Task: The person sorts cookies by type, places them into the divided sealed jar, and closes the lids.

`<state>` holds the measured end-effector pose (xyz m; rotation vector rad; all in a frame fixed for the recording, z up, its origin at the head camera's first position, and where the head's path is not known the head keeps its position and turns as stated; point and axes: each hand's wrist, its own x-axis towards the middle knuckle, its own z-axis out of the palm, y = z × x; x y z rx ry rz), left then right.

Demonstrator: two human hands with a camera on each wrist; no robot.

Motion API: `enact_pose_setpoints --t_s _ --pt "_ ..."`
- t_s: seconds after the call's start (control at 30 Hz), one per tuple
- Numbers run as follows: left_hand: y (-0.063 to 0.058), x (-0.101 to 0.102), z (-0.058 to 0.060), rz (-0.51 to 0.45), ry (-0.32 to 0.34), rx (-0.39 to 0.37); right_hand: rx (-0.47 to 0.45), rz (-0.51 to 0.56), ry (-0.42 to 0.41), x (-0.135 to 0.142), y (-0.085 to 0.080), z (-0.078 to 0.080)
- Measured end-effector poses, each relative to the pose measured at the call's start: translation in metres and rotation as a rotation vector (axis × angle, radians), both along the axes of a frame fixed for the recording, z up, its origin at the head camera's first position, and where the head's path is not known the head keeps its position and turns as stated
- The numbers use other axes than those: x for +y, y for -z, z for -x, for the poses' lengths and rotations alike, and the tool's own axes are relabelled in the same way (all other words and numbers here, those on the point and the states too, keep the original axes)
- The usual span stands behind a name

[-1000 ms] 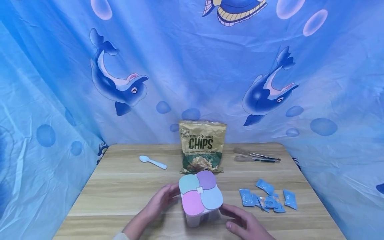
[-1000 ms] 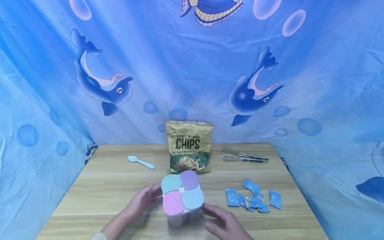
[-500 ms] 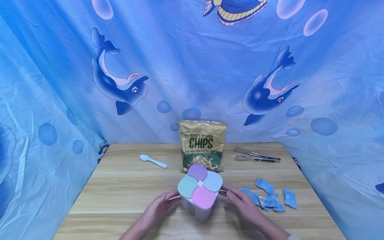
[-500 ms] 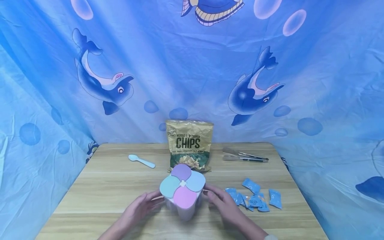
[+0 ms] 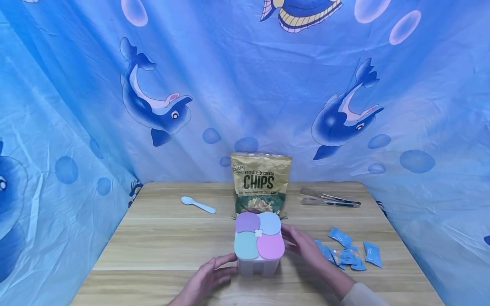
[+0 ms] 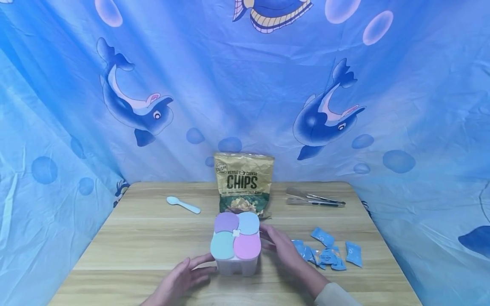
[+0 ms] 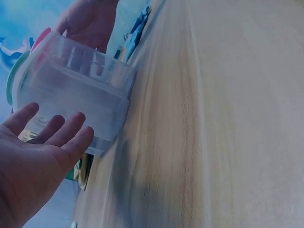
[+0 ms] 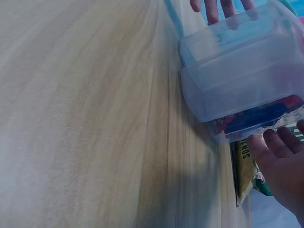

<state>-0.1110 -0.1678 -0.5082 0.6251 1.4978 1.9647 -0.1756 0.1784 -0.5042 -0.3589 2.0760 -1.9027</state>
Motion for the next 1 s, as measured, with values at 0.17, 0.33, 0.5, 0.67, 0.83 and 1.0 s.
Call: enact_pose_setpoints --t_s 0.17,0.33,0.5,0.67,0.83,1.0 --pt "0.000 0.002 -0.001 -0.013 0.000 -0.012 -0.012 -0.027 0.037 -0.004 -0.001 0.003" --pt "-0.001 0.001 -0.001 0.007 -0.007 -0.012 -0.013 -0.037 0.045 -0.004 -0.001 0.002" --pt "-0.003 0.000 0.002 0.019 -0.002 0.012 -0.002 -0.047 0.038 -0.004 -0.001 0.001" --pt "-0.005 0.003 0.007 0.105 -0.060 0.122 0.033 -0.081 0.041 -0.003 -0.002 -0.001" --pt "-0.010 0.008 0.009 0.220 -0.166 0.189 0.133 -0.107 0.070 0.001 -0.006 -0.006" --pt "-0.014 0.013 0.012 0.256 -0.273 0.258 0.288 -0.145 0.103 0.005 -0.014 -0.015"
